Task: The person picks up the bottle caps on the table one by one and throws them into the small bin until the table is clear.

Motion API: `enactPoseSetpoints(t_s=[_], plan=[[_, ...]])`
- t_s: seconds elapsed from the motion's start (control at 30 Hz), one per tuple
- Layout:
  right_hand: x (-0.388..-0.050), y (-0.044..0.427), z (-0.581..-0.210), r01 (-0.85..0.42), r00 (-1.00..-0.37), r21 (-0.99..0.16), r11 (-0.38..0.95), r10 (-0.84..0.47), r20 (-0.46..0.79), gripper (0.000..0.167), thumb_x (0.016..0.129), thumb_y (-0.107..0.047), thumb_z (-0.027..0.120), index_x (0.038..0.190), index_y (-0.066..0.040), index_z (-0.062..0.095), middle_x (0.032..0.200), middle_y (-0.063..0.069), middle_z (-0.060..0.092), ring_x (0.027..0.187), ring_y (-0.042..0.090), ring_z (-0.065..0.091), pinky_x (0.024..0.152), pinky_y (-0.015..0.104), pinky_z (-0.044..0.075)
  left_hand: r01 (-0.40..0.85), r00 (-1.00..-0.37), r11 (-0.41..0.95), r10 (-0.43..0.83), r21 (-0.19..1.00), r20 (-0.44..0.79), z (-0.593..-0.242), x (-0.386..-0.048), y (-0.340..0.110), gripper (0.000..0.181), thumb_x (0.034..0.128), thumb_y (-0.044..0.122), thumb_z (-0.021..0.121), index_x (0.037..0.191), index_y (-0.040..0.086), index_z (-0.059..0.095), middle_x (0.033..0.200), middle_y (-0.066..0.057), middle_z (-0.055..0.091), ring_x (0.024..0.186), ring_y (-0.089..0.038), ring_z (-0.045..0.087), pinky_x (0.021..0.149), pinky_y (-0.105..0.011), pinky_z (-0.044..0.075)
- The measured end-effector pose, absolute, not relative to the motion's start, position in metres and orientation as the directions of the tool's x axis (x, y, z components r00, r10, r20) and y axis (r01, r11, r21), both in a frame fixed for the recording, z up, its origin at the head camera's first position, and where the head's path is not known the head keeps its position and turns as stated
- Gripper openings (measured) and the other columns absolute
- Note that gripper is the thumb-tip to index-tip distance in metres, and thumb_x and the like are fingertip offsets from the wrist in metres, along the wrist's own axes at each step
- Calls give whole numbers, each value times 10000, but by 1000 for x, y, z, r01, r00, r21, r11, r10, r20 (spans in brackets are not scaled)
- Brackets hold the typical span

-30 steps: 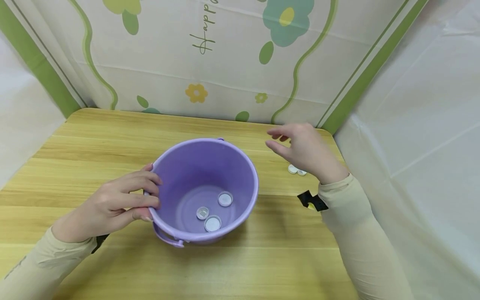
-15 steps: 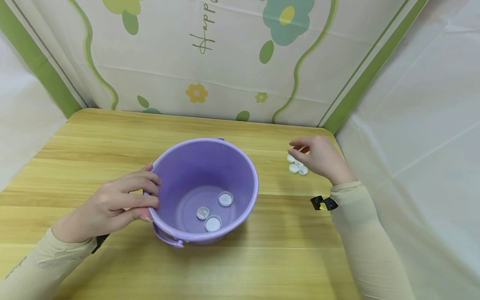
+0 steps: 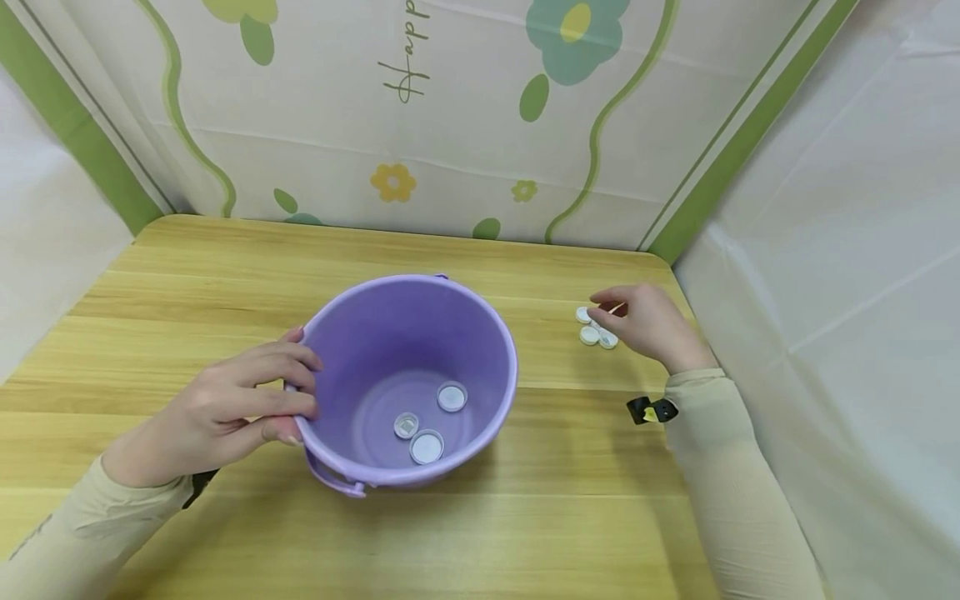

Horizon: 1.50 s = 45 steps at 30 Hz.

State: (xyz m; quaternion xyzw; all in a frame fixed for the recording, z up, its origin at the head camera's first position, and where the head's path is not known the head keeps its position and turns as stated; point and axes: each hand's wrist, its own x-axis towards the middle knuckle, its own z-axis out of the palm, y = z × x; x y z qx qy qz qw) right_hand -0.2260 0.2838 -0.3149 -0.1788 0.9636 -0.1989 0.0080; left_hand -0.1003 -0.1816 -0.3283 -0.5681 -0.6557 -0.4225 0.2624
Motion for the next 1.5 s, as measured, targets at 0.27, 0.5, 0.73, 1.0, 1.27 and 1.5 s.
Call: enactPoseSetpoints(t_s=[0.27,0.5,0.73,1.0,1.27,1.5], plan=[[-228,288,-325,-329,-938,-397,857,-344,36,354,978,-293,650,1181,-7,698,1012,119,713,893,296,672,734,395,551,967,-217,0,525,254,823,-328,-99,-181,231,961,219,662,907,-1,707,927,-124,610,1005,-285,550,1158,-499,332],[-229,290,-330,-315,-940,-394,864,-341,4,366,982,-306,640,1203,-19,690,1027,106,712,920,286,670,775,430,550,965,-225,4,529,263,818,-327,-99,-182,226,962,217,662,913,1,708,930,-121,613,1011,-284,549,1160,-503,327],[-231,291,-334,-293,-942,-387,874,-332,-38,381,987,-304,632,1237,-19,670,1068,119,703,955,303,660,812,479,551,963,-234,17,540,267,808,-327,-99,-184,229,963,226,659,918,7,709,936,-116,617,1014,-284,551,1162,-507,324],[-237,300,-344,-262,-945,-352,898,-312,-93,380,975,-267,651,1254,-9,660,1087,149,700,977,340,670,814,504,560,961,-246,32,549,274,799,-328,-98,-186,232,960,236,661,925,12,712,945,-111,621,1020,-283,555,1162,-512,320],[-243,312,-359,-219,-950,-331,918,-279,-143,414,964,-276,658,1278,-8,638,1169,207,660,1019,368,645,842,526,539,960,-248,27,550,279,798,-328,-98,-186,226,961,233,659,930,14,710,946,-111,621,1024,-283,554,1162,-518,317],[-244,316,-368,-221,-949,-338,915,-282,-141,408,958,-284,671,1262,-13,646,1177,220,653,1016,370,648,861,529,534,961,-244,25,546,275,802,-328,-99,-185,229,964,232,655,922,14,708,938,-111,619,1013,-282,554,1163,-516,318]])
